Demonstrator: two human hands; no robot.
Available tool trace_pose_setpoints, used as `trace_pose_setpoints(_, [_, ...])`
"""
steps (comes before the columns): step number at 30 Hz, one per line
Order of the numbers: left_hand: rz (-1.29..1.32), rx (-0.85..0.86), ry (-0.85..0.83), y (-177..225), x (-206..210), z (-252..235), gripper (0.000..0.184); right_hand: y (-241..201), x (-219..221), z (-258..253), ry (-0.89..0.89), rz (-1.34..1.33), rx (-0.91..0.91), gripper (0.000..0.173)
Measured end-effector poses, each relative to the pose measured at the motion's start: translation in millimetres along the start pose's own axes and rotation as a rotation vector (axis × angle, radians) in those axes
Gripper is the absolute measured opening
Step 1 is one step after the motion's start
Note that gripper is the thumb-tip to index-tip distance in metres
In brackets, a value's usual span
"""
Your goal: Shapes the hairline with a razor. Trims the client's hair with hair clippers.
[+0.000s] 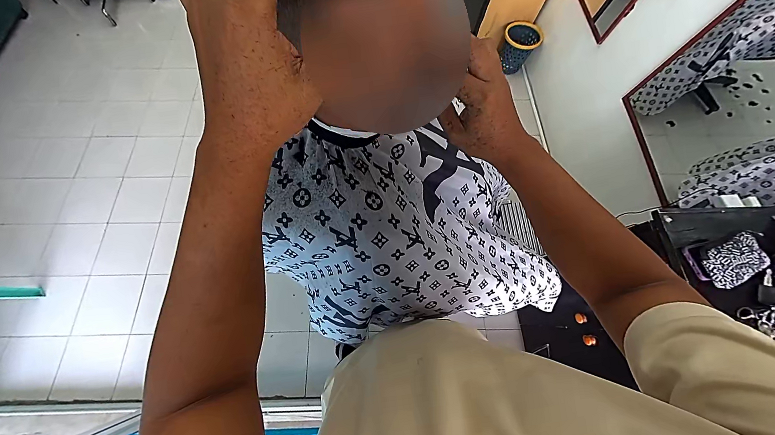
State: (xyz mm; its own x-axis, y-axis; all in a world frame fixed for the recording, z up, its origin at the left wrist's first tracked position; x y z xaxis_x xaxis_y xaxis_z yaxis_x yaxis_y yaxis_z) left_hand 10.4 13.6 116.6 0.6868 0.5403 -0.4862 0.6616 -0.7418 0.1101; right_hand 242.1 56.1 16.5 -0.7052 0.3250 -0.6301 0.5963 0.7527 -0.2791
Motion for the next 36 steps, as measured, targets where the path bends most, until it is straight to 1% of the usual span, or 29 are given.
trace_pose_setpoints(3, [-0.006,-0.007,0.007,2.2,0.2,1.6,0.047,-0.5,-1.0,0.3,-0.009,-0.006,-0.009,0.021])
trace_pose_setpoints(5, [0.029,0.024,-0.029,9.6,4.0,3.9,0.044,1.2,-5.5,1.3,0.011,-0.047,0.003,0.020])
trace_pose_setpoints(9, [0.164,0.215,-0.156,39.0,22.6,6.6,0.032,-13.1,-19.0,4.7,0.031,-0.040,-0.031,0.024])
trace_pose_setpoints(11, [0.186,0.265,-0.205,49.6,31.1,6.5,0.028,-20.5,-22.3,6.3,0.016,-0.063,-0.010,0.026])
trace_pose_setpoints(15, [0.265,0.253,-0.248,55.2,33.4,4.0,0.023,-31.2,-30.9,10.8,0.012,-0.175,0.078,0.026])
trace_pose_setpoints(17, [0.340,0.227,-0.274,54.9,30.1,4.6,0.021,-36.8,-33.9,13.8,-0.038,-0.272,0.121,0.026])
trace_pose_setpoints(19, [0.392,0.205,-0.336,54.2,24.7,7.2,0.021,-42.1,-30.1,19.8,-0.208,-0.445,0.168,0.027])
trace_pose_setpoints(20, [0.406,0.196,-0.374,53.7,21.1,9.6,0.021,-44.4,-24.8,25.2,-0.342,-0.562,0.197,0.030])
trace_pose_setpoints(22, [0.430,0.182,-0.453,54.3,15.3,17.2,0.021,-53.1,-9.3,41.9,-0.673,-0.817,0.244,0.033])
trace_pose_setpoints(23, [0.448,0.178,-0.503,56.5,14.0,22.0,0.021,-59.8,0.0,52.2,-0.831,-0.937,0.265,0.033])
trace_pose_setpoints(24, [0.472,0.178,-0.541,59.4,13.4,26.8,0.021,-67.2,9.3,62.6,-0.949,-1.054,0.294,0.032])
trace_pose_setpoints(25, [0.498,0.174,-0.570,61.6,12.4,31.3,0.023,-75.1,17.7,71.5,-1.015,-1.154,0.336,0.030])
trace_pose_setpoints(26, [0.516,0.159,-0.585,61.2,9.3,34.6,0.027,-82.2,23.9,76.7,-1.041,-1.232,0.370,0.027])
trace_pose_setpoints(27, [0.514,0.125,-0.590,56.4,3.0,36.2,0.031,-88.4,28.3,78.5,-1.013,-1.282,0.393,0.024])
trace_pose_setpoints(28, [0.498,0.069,-0.584,45.8,-7.4,36.5,0.035,-93.3,31.5,78.4,-0.930,-1.306,0.401,0.021])
trace_pose_setpoints(29, [0.470,-0.006,-0.558,28.3,-21.7,36.2,0.041,-97.1,33.7,77.4,-0.811,-1.300,0.397,0.020])
trace_pose_setpoints(30, [0.406,-0.090,-0.512,2.6,-39.7,37.3,0.048,-99.9,35.6,76.0,-0.691,-1.277,0.409,0.019])
trace_pose_setpoints(31, [0.292,-0.170,-0.451,-31.5,-60.4,41.8,0.051,-101.8,38.8,75.2,-0.581,-1.269,0.451,0.018])
trace_pose_setpoints(32, [0.126,-0.245,-0.397,-68.0,-82.8,48.3,0.051,-102.6,43.8,75.0,-0.483,-1.272,0.523,0.017])
trace_pose_setpoints(33, [-0.076,-0.314,-0.395,-100.2,-103.4,56.6,0.052,-103.5,49.5,75.1,-0.388,-1.281,0.609,0.016])
trace_pose_setpoints(34, [-0.241,-0.394,-0.487,-127.1,-118.1,67.5,0.061,-105.2,56.2,75.7,-0.316,-1.305,0.702,0.016])
trace_pose_setpoints(35, [-0.341,-0.483,-0.586,-151.9,-126.4,82.4,0.083,-107.5,64.1,77.2,-0.270,-1.353,0.800,0.016])
trace_pose_setpoints(36, [-0.438,-0.550,-0.643,-176.8,-131.5,100.3,0.104,-109.9,72.0,78.1,-0.243,-1.411,0.895,0.015])
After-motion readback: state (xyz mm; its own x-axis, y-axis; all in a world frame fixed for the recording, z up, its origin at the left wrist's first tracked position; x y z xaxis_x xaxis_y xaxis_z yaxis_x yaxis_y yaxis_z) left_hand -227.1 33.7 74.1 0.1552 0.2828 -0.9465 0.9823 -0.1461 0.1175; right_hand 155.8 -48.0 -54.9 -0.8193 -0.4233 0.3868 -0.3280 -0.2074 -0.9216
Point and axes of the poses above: each hand's wrist, its own z-axis away from the middle knuckle, its own x-axis out of the palm, y = z × x, the point moved 7 cm from there along -z, towards the middle knuckle, and after that the axes turned 11 degrees about x, right-handed, at the moved point
